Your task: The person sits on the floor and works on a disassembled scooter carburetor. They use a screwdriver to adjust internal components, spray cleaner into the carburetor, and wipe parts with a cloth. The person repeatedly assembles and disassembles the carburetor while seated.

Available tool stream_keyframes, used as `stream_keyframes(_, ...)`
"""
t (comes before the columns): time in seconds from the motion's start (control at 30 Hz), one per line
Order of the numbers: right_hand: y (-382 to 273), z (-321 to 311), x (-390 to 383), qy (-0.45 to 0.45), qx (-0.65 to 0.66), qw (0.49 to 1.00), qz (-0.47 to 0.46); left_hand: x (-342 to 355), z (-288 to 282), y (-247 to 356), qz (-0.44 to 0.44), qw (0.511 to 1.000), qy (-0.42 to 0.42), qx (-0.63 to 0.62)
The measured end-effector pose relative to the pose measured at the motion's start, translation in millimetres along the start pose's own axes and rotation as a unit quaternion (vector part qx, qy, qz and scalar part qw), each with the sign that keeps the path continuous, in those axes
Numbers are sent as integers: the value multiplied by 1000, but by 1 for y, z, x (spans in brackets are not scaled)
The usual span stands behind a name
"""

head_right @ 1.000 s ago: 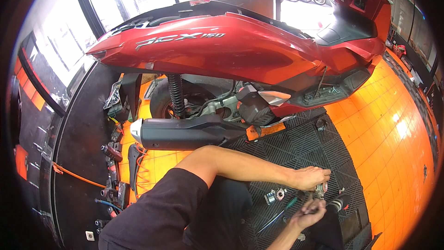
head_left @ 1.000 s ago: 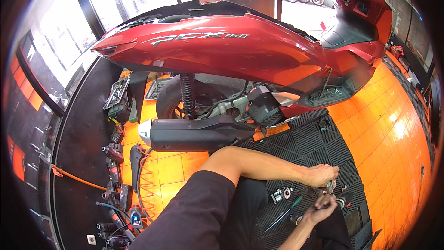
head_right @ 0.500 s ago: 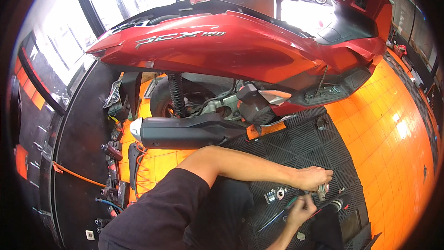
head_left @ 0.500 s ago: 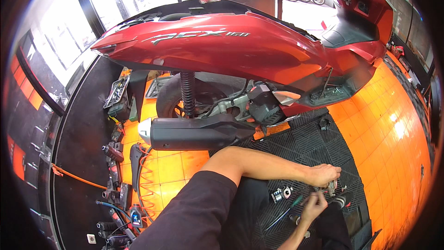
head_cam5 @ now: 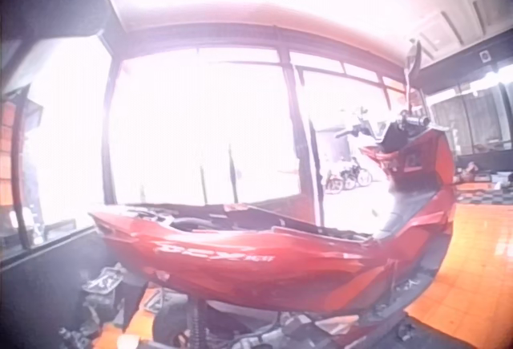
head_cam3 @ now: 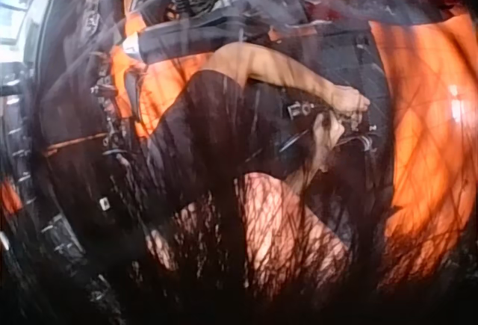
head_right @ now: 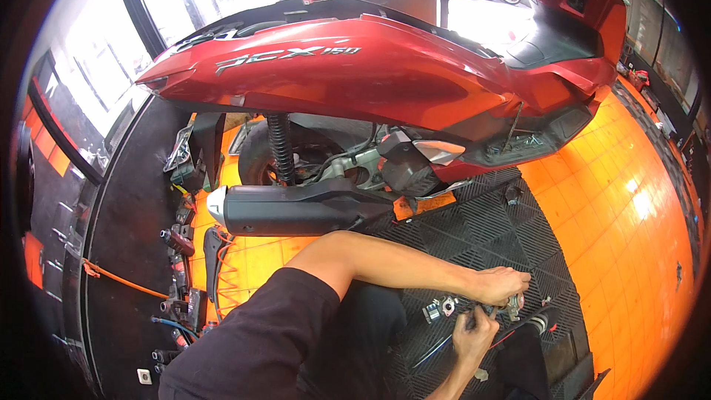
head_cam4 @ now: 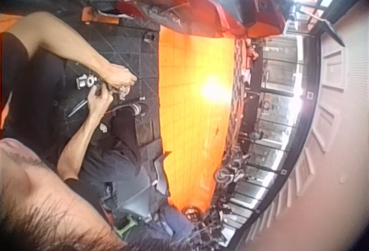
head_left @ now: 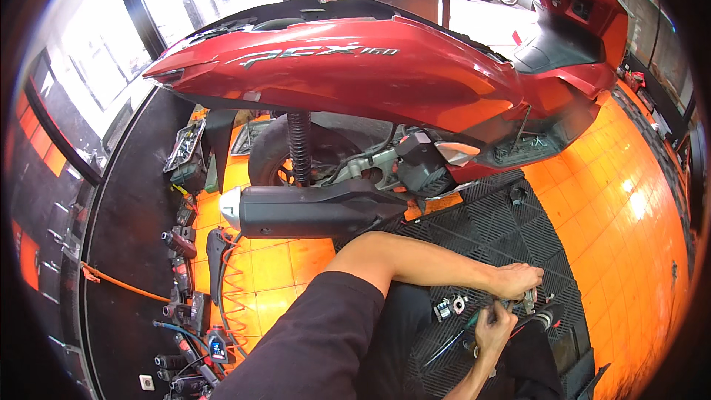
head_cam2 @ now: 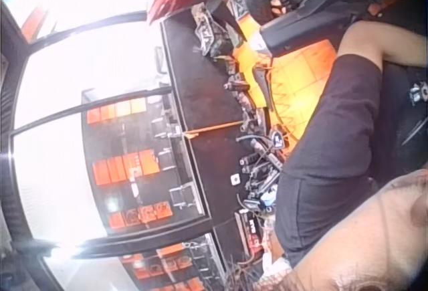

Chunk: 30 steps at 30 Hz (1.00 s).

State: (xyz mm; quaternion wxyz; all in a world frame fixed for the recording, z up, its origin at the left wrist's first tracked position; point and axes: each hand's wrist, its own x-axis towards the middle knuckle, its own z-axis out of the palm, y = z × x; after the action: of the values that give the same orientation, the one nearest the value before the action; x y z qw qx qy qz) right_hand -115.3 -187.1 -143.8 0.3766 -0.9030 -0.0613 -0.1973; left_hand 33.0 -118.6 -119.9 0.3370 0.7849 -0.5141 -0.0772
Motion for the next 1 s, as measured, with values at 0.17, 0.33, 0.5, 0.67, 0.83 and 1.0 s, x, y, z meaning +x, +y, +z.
stream_keyframes(0.17, 2, -15, 6, 277, 576, 736, 224, -5, -3, 0, 7, 999, 32, -8)
stream_keyframes(0.33, -16, -19, 8, 324, 574, 712, 241, -1, 2, 6, 22, 999, 32, 7)
stream_keyframes(0.5, 6, -4, -6, 30, 61, 998, 4, 0, 3, -2, 16, 999, 30, -36)
stream_keyframes(0.67, 4, -3, -4, 147, 417, 866, 234, -4, -2, -4, 7, 999, 36, 12)
stream_keyframes(0.83, -15, -17, 11, 347, 657, 620, 253, -7, 2, 0, 27, 998, 56, -3)
stream_keyframes(1.0, 12, 0, -18, 112, 325, 925, 161, 0, 10, 3, 9, 1000, 26, 0)
